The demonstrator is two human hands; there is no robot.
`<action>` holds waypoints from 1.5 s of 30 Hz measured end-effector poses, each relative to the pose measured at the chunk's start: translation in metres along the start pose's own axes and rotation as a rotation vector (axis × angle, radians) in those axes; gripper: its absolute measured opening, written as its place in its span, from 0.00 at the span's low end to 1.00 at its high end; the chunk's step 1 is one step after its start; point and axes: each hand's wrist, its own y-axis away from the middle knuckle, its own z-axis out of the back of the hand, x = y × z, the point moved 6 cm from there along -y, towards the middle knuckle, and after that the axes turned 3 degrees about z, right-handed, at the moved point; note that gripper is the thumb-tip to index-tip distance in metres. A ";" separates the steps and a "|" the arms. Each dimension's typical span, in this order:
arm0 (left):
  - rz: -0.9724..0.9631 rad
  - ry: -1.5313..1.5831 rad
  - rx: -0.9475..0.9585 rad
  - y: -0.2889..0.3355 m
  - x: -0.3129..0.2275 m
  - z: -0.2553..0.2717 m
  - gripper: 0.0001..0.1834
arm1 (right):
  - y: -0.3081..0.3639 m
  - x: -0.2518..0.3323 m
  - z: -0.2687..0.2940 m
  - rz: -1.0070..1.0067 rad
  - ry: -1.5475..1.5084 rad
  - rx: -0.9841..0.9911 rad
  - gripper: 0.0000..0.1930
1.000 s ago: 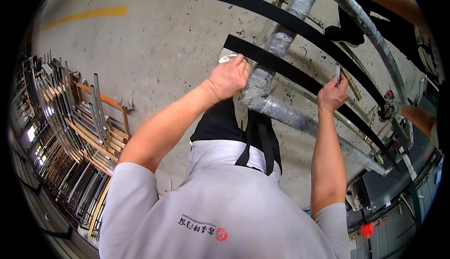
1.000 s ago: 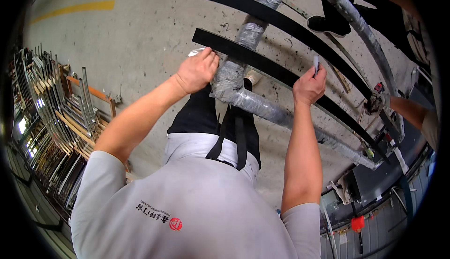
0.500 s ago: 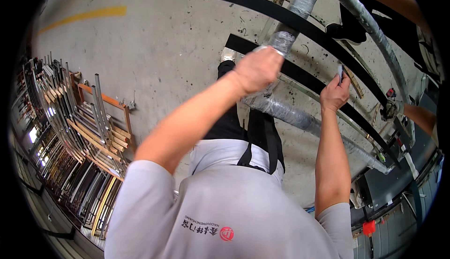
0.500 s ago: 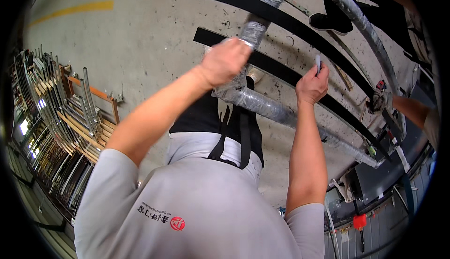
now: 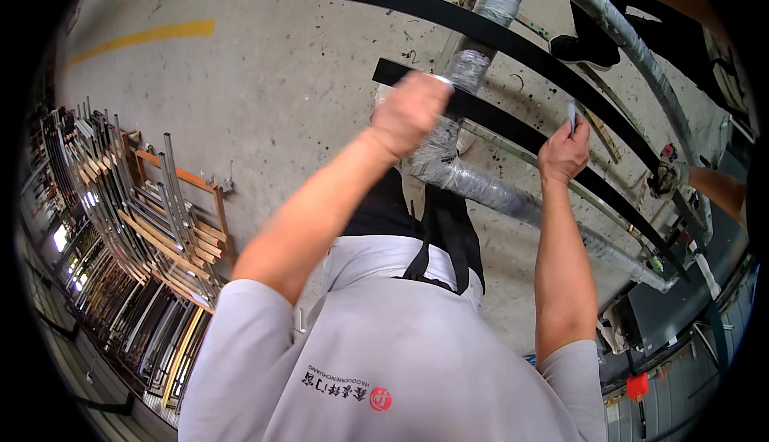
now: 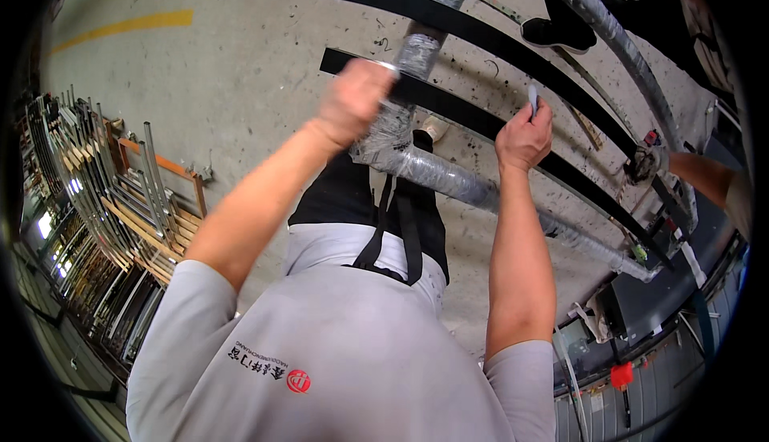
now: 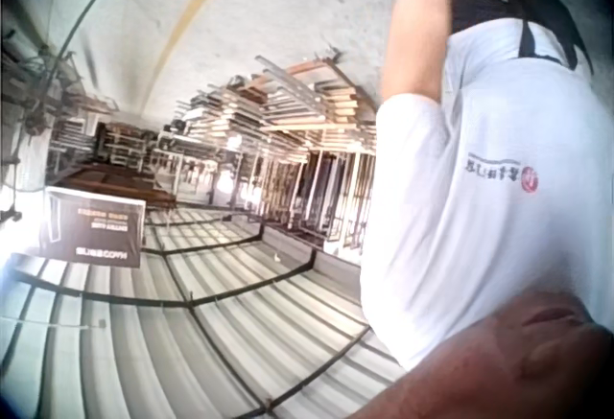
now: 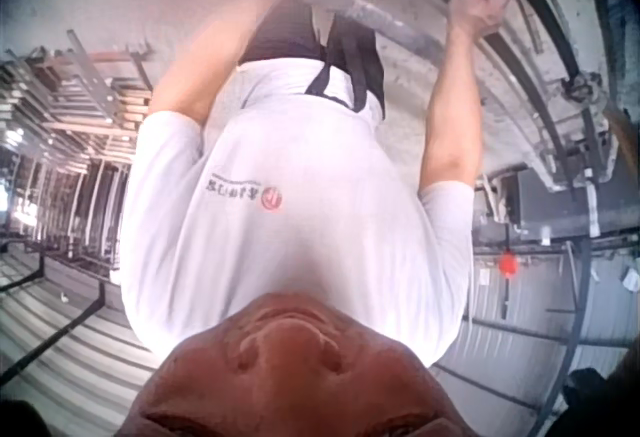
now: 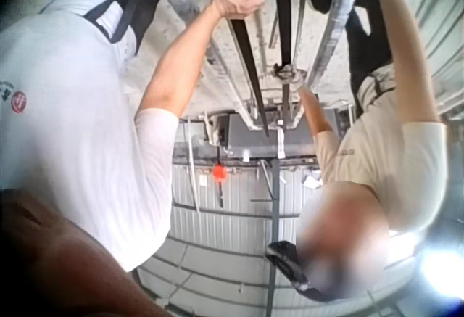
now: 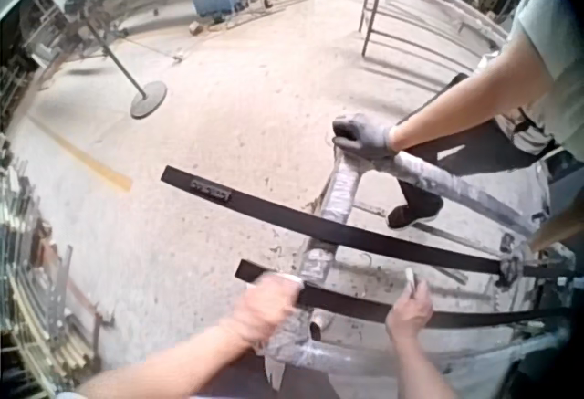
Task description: The person wipes down several long black metal frames using a white cloth and a small bottle of liquid, cleaning the surfaces and edges one at a time while another person assists by holding the frames.
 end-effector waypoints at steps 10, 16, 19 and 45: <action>0.080 0.008 0.103 -0.024 -0.069 -0.055 0.20 | -0.001 0.004 -0.001 -0.035 0.058 0.033 0.12; 0.221 -0.316 0.004 0.038 0.054 0.034 0.15 | 0.002 0.002 0.000 -0.017 0.013 0.014 0.12; 0.528 -0.439 0.262 0.083 0.095 0.054 0.16 | 0.003 0.002 -0.002 -0.027 0.004 0.026 0.12; -0.019 0.057 0.134 -0.081 -0.067 -0.087 0.06 | 0.103 0.010 0.102 0.103 -0.207 0.090 0.23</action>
